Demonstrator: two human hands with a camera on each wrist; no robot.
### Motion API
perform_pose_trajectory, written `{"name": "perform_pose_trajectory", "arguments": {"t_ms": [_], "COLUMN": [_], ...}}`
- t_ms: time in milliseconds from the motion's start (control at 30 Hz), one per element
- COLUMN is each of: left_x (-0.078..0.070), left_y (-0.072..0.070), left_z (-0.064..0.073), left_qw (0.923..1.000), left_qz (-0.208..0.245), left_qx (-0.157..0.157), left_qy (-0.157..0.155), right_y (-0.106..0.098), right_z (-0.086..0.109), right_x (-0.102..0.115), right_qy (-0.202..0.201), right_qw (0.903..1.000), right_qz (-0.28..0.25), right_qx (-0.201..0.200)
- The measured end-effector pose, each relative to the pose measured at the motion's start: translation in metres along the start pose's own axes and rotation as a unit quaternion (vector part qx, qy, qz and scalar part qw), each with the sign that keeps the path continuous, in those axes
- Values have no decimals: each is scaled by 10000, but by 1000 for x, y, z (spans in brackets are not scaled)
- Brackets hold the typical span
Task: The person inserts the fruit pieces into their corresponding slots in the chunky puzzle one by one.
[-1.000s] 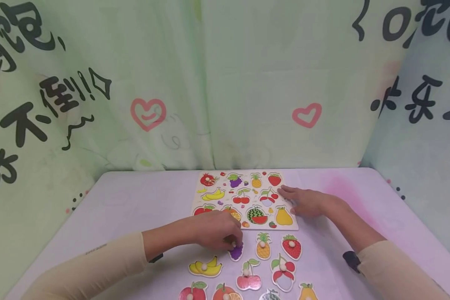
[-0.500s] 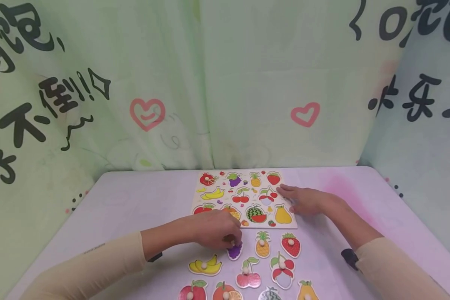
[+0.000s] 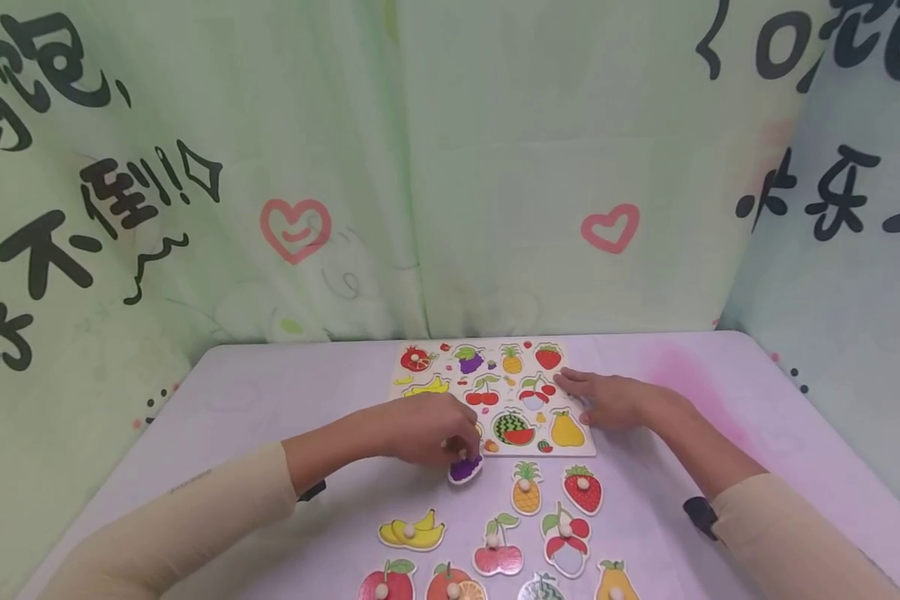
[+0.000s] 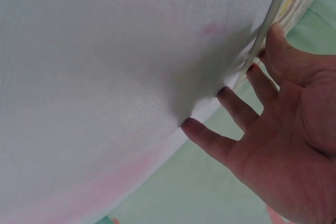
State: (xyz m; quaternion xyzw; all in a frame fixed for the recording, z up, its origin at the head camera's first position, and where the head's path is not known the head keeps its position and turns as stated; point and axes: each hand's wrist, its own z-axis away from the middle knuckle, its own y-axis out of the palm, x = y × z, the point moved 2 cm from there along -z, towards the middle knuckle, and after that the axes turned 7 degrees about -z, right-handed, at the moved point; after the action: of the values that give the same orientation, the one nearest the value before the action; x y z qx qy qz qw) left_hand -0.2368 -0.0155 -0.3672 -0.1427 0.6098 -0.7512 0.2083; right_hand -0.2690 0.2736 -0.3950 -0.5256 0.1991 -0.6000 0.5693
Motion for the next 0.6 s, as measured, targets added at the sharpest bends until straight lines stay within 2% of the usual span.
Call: {"name": "perform_pose_trajectory", "arguments": {"t_ms": [267, 600], "left_x": [24, 53], "left_y": [-3, -7], "left_z": [-14, -32], "left_qw": [9991, 9964], "left_qz": [235, 310], "left_qx": [111, 14], "left_qy": [-329, -785], "right_y": [1, 0], "right_z": [2, 2], "right_x": [1, 4], "right_qy": [-93, -106], "right_qw": [10000, 9999], "right_qz": [-24, -33], "right_qx": [-13, -30]}}
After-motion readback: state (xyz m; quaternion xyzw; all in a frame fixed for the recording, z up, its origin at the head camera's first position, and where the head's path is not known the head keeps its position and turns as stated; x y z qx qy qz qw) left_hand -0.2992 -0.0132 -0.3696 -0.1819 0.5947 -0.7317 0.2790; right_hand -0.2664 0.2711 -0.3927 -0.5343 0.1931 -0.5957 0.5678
